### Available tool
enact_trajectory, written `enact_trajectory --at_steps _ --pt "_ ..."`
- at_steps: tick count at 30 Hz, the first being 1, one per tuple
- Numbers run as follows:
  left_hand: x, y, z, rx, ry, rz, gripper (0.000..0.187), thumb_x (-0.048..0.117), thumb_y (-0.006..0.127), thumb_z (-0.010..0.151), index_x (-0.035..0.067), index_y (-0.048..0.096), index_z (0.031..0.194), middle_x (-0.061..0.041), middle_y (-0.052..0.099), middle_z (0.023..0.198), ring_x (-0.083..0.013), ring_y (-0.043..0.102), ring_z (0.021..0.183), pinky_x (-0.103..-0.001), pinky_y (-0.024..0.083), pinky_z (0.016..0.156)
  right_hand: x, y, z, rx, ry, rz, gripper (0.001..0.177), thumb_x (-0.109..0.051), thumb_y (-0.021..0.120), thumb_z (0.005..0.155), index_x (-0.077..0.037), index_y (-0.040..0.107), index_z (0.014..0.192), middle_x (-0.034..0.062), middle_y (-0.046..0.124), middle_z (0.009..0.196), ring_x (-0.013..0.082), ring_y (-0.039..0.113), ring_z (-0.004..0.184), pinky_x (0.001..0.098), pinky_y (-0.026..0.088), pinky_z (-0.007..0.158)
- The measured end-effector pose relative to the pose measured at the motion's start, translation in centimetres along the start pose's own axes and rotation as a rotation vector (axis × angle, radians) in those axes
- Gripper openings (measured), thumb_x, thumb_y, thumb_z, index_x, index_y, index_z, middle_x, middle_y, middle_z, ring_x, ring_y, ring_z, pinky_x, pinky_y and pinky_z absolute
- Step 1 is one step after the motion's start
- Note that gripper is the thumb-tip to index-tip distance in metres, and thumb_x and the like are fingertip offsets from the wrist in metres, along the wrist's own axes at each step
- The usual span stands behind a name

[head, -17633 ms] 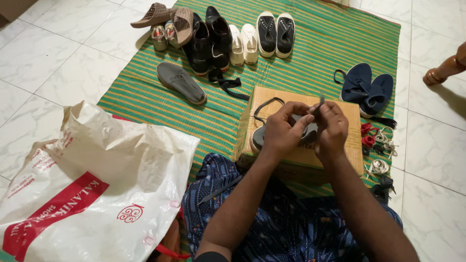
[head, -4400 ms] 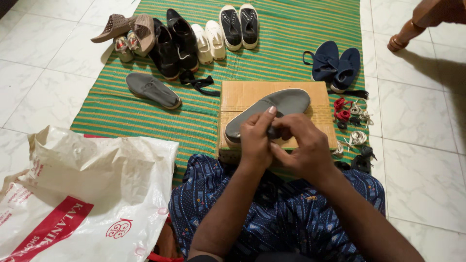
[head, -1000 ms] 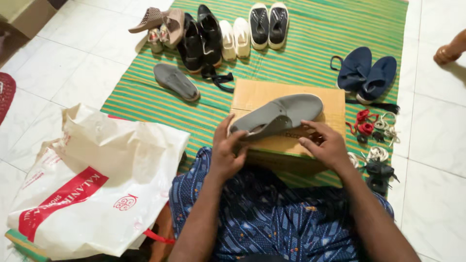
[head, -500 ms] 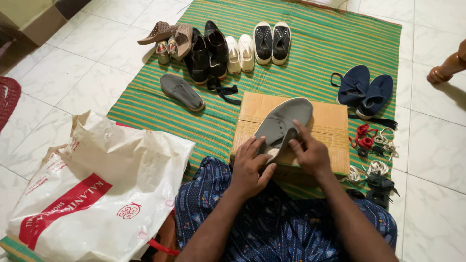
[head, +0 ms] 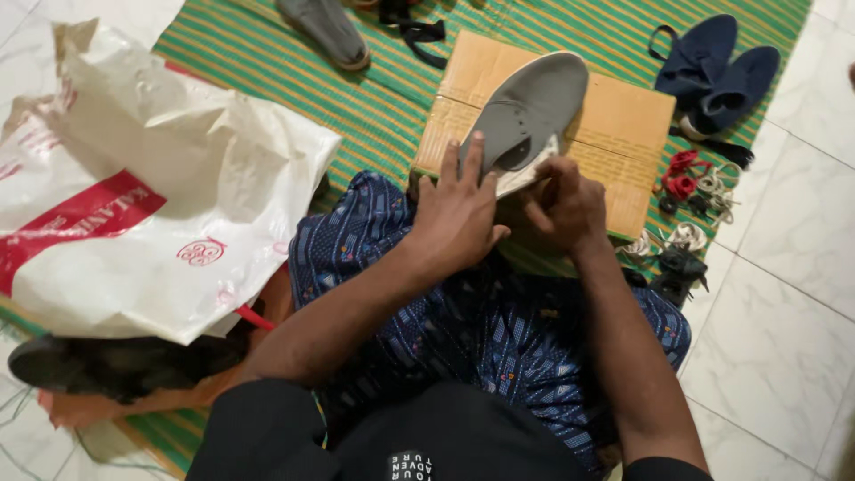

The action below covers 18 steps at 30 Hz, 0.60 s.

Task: The person sits on a mat and unlaces a grey shoe, then relaces it. The person then picks up a pair of blue shoes and begins to lace them.

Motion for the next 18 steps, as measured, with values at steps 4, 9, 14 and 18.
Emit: enact_trajectory --at_steps 4,9,14,18 --pt "0.6 -0.8 -0.2 0.050 -0.009 0.042 0.087 0.037 0.075 0.080 0.002 0.040 0.152 -0.026 0.012 0.164 -0.0529 0.021 0.146 -0.079 0.036 0.094 0.4 -0.1 0.2 -0.019 0.042 -0.012 0.045 -0.018 0.085 0.081 -0.010 0.053 0.111 0.0049 0.062 0.068 0.0231 0.064 0.058 0.0373 0.050 0.056" --pt "-0.4 -0.7 1.0 0.256 0.105 0.026 0.059 0.022 0.067 0.088 0.020 0.057 0.147 -0.025 0.016 0.166 -0.0500 0.022 0.151 -0.076 0.034 0.100 0.9 0.1 -0.3 -0.035 0.085 0.007 0.041 -0.019 0.083 0.082 -0.011 0.057 0.112 0.0059 0.062 0.071 0.0226 0.065 0.061 0.0372 0.052 0.060" --pt "-0.4 -1.7 2.4 -0.025 0.190 0.046 0.038 0.041 0.071 0.083 0.027 0.076 0.117 -0.018 0.020 0.166 -0.0430 0.015 0.155 -0.074 0.024 0.111 0.1 -0.2 0.8 -0.043 0.073 0.010 0.044 -0.022 0.082 0.072 -0.014 0.063 0.111 0.0068 0.064 0.071 0.0251 0.067 0.063 0.0383 0.054 0.060" --pt "-0.2 -3.0 3.0 -0.127 0.109 0.169 0.049 0.057 0.069 0.085 0.021 0.076 0.117 -0.024 0.024 0.161 -0.0480 0.024 0.146 -0.077 0.023 0.106 -0.5 -0.7 0.7 -0.034 0.051 0.002 0.043 -0.025 0.082 0.074 -0.015 0.065 0.112 0.0074 0.066 0.074 0.0266 0.068 0.064 0.0391 0.054 0.061"
Point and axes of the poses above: each hand's wrist, its own z-axis towards the middle knuckle, its own y-axis out of the palm, x = y × z, the point moved 6 cm from there along z, towards the middle knuckle
